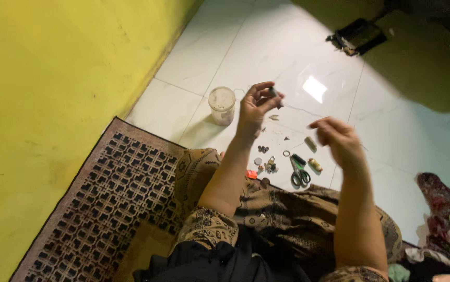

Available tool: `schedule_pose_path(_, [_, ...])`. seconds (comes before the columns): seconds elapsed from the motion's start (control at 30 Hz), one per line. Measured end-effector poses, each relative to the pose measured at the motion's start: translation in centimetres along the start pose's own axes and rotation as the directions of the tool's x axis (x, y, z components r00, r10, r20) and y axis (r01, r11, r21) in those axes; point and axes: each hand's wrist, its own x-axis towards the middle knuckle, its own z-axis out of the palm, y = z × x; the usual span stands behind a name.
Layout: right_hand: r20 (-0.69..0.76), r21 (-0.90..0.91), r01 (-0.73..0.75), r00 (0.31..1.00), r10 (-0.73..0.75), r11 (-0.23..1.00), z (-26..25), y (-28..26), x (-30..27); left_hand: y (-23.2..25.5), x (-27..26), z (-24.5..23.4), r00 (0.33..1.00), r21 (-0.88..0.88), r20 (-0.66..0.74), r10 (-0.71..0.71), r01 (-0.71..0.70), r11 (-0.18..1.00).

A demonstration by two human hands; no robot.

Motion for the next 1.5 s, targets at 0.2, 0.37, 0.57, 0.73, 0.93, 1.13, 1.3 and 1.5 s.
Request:
schedule_pose_path(0.2, [-0.152, 0.038, 0.110, 0.983, -0.104, 0.993, -4.2, 1.4, -0.1, -1.5, -1.4, -3.9, 0.971, -0.191, 0.077, -0.228, 0.238, 0.952])
schedule_pose_path(0.37, [-0.267, 0.029, 0.138, 0.956, -0.125, 0.990, -4.4, 2.6, 0.5, -3.1, -1.3, -6.3, 0.930, -0.218, 0.208, -0.302, 0.345, 0.913])
schedule_pose_path(0.57, [-0.532, 0.203, 0.175, 0.846, -0.042, 0.964, -9.4, 5.0, 0.3, -4.8, 0.0, -10.6, 0.974, -0.314, -0.058, -0.219, 0.190, 0.930])
schedule_pose_path(0.73, [-0.600, 0.396, 0.314, 0.800, -0.016, 0.863, -12.4, 6.1, 0.3, -4.4, 0.1, -10.8, 0.970, -0.288, -0.152, -0.190, 0.141, 0.947])
schedule_pose_path(0.93, [-0.657, -0.280, -0.164, 0.751, -0.064, 0.946, -12.8, 8.8, 0.8, -4.0, -0.3, -9.5, 0.984, -0.285, -0.106, -0.145, 0.110, 0.952])
schedule_pose_path(1.13, [-0.474, -0.759, -0.137, 0.787, -0.396, 0.636, -8.3, 7.1, 1.8, -3.2, -1.6, -6.2, 0.986, -0.166, 0.099, -0.136, 0.152, 0.974])
schedule_pose_path(1.3, [-0.034, -0.103, 0.127, 0.991, -0.131, 0.987, 3.0, 2.7, 1.7, -4.4, -2.6, -2.6, 0.952, -0.114, 0.268, -0.149, 0.185, 0.976])
schedule_pose_path(1.5, [0.169, -0.028, -0.001, 0.986, 0.006, 1.000, 6.6, 2.5, 2.0, -4.5, -2.7, -2.7, 0.972, -0.076, 0.186, -0.141, 0.157, 0.985])
